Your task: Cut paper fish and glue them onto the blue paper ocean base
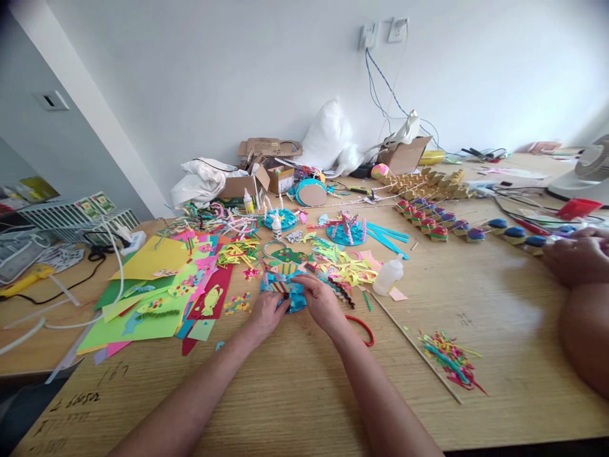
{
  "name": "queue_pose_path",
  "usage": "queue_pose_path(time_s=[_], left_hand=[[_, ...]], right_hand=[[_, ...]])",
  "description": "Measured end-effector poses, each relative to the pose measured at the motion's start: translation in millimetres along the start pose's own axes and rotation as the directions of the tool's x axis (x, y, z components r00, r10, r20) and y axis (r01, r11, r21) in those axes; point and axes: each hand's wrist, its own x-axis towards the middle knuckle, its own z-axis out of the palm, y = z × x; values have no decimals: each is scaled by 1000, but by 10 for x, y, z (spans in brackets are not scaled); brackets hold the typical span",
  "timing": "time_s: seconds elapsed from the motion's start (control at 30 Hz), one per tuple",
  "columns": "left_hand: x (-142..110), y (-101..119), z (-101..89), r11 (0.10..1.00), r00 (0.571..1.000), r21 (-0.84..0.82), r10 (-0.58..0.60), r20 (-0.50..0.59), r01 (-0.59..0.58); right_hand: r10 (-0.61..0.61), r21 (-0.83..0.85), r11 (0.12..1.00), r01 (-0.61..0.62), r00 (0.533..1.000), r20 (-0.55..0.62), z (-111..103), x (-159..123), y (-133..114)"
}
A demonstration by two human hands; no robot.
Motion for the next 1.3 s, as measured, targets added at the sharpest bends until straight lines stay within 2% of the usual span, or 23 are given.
queue_pose_path(time_s=[0.13,0.23,0.47,0.63,0.9,1.17,1.3], left_hand=[[-9,-6,7,1000,1000,8,6,-3,-6],[-9,-11,15,1000,1000,14,8,-5,-7],[-16,-21,25,1000,1000,29,5,-4,-5],[-10,-3,-1,1000,1000,17,13,-2,-13],[-29,-15,14,1000,1000,-6,16,-1,-16],[-18,42,-27,1000,1000,-14,23,3,-23],[-20,39,-24,1000,1000,-11,17,-5,-17]], right_hand=[[77,-84,993,-84,994,-83,-135,-150,-5],[114,-133,983,-125,990,-87,-150,-264,-19],[182,-233,960,-158,980,86,-67,-264,-114],[175,-356,927,-122,977,121,9,-125,-192],[49,-302,951,-65,997,-59,180,-150,-162],[-91,-181,982,59,981,-174,186,-231,-121],[-107,-154,985,75,972,-211,179,-240,-90]])
